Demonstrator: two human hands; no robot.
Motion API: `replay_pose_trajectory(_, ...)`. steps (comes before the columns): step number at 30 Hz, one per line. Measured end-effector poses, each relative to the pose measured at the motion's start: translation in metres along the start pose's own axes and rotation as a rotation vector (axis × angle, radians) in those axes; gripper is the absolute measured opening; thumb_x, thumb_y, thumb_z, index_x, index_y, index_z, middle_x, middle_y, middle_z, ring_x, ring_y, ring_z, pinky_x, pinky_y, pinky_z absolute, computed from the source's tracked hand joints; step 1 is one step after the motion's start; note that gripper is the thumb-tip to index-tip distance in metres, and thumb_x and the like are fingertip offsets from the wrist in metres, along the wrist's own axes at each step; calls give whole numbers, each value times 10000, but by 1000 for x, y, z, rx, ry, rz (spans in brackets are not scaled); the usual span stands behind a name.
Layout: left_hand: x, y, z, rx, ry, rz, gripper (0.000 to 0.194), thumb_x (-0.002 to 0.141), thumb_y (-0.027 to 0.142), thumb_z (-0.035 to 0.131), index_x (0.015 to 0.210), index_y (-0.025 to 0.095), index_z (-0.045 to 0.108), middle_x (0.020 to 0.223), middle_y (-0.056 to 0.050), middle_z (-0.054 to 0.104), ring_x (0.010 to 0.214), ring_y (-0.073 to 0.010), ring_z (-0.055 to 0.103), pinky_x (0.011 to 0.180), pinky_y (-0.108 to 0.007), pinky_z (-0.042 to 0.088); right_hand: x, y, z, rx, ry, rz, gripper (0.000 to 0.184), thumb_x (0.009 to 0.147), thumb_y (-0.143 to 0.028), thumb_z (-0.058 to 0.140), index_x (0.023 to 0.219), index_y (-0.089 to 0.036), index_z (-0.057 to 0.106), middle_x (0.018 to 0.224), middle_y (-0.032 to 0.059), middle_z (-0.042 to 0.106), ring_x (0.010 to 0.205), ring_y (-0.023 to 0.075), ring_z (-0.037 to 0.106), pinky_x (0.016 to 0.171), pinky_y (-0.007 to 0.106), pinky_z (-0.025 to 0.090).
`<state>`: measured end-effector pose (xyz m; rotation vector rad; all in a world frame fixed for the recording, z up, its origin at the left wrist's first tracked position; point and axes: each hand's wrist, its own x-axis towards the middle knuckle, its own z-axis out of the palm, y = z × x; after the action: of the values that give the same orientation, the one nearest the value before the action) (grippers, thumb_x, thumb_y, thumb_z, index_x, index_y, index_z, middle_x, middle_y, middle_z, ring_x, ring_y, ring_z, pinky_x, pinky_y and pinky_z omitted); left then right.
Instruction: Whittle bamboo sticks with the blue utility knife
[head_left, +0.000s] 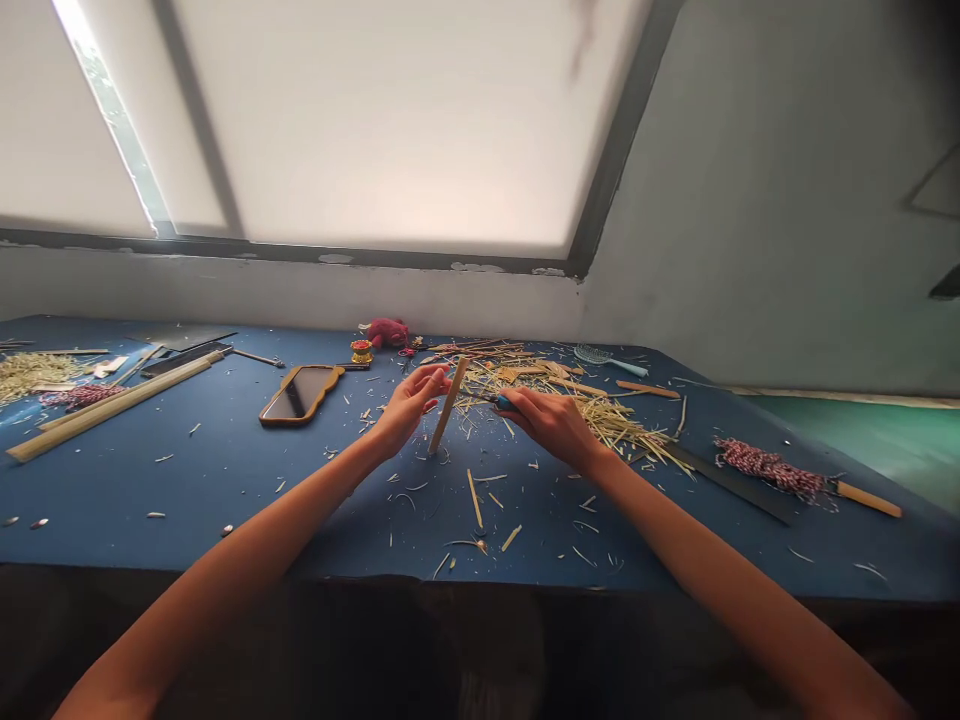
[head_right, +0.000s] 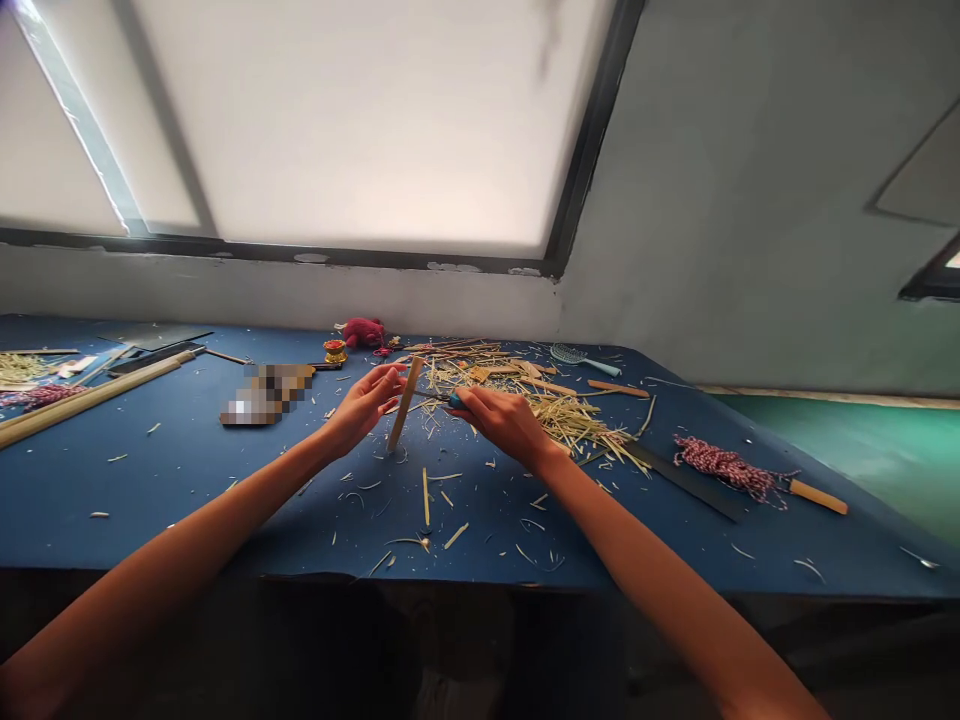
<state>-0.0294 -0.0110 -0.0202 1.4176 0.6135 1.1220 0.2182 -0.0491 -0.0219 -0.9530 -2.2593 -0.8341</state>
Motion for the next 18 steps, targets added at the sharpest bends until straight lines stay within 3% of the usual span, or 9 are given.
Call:
replay_pose_trajectory(7,-3,14,12,181,-50,61,417,860,530,491,1089,221,651,836,-27,563,851,-136,541,881,-295,420,6,-23,11,46,-128,-143,239,966,-370,396,1075,-213,539,933,25,664,764,122,621,611,253,405)
replay_pose_trajectory(10,3,11,3,210,150,145,380,902,498,425,988,205,650,803,-25,547,773,-124,527,814,-279,441,7,-23,10,75,-119,-143,232,966,-373,394,1055,-217,542,919,25,666,748,118,617,603,248,398)
replay_pose_trajectory(12,7,9,-7,247,302,196,315,932,415,385,952,202,615,784,-24,555,740,-124,532,783,-283,447,6,-17,6,96,-58,-69,223,963,-366,404,1060,-215,535,919,30,671,734,116,615,594,242,394)
replay_pose_trajectory(14,9,7,-14,352,345,274,224,933,290,377,986,204,577,822,-34,592,777,-135,562,809,-306,446,4,-10,1,120,55,79,212,962,-343,404,1072,-204,521,925,40,670,700,114,608,568,237,380)
replay_pose_trajectory(16,8,5,-12,574,290,355,203,893,193,418,1032,213,565,965,-57,627,917,-163,576,888,-354,416,0,-2,-2,157,161,237,202,966,-319,387,1069,-195,509,890,40,666,655,113,597,545,235,362)
replay_pose_trajectory(18,9,5,0,882,141,382,201,852,166,482,1001,231,600,1072,-52,630,1044,-198,548,982,-434,329,-3,4,-3,194,207,334,197,969,-310,374,1058,-194,506,839,33,658,635,118,592,541,234,354)
